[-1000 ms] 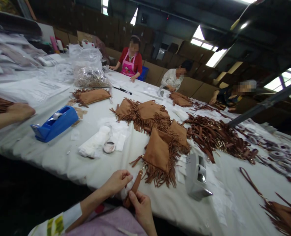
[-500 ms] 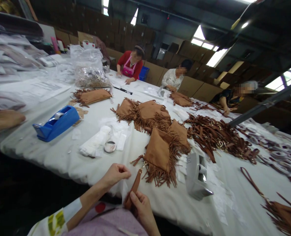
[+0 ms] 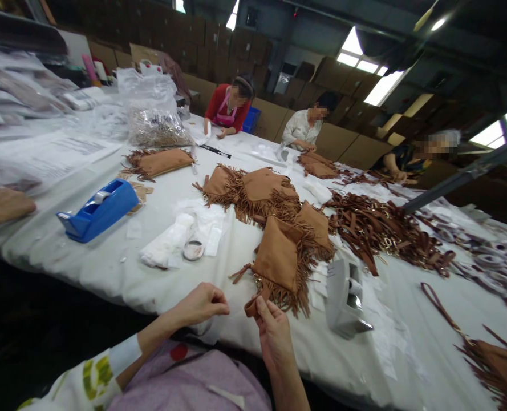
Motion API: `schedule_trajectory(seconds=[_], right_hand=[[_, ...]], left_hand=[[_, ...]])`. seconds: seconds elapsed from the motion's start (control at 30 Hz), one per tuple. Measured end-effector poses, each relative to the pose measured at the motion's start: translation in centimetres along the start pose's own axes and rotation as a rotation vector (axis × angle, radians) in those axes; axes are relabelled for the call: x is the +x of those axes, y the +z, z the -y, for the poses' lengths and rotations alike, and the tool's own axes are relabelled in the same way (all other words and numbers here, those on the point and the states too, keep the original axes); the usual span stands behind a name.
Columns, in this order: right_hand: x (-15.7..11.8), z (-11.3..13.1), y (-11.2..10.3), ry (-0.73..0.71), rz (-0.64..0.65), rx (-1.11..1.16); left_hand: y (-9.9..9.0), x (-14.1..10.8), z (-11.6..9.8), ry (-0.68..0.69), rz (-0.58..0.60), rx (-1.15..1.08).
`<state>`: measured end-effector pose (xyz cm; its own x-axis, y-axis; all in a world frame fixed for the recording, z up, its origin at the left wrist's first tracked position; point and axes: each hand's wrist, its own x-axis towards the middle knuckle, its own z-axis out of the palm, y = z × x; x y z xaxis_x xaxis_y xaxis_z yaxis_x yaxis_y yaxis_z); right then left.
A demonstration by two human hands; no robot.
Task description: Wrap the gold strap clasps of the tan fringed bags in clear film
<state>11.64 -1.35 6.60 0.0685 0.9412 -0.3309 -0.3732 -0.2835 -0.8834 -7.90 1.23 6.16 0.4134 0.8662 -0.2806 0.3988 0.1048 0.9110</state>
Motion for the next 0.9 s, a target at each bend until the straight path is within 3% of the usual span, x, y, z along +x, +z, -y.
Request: schedule_trajectory(seconds=[0.27, 0.53, 0.73, 0.9], right_hand=[[1.3, -0.6, 0.1, -0.273, -0.049, -0.459], [1.2, -0.2, 0.2, -0.326, 0.0, -0.598], [1.5, -1.5, 0.0, -0.252, 0.01, -0.482], [1.6, -3.3, 0.6, -0.14, -0.112, -0.276]], left_hand=[[-0.1, -0.2, -0.7, 0.034, 0.062, 0.115], [-0.5, -0.1, -1.1, 0.06, 0.114, 0.089], [0.8, 0.6, 0.0, 0.04, 0.054, -0.138], [3.4, 1.1, 1.0, -0.002, -0.013, -0.386]])
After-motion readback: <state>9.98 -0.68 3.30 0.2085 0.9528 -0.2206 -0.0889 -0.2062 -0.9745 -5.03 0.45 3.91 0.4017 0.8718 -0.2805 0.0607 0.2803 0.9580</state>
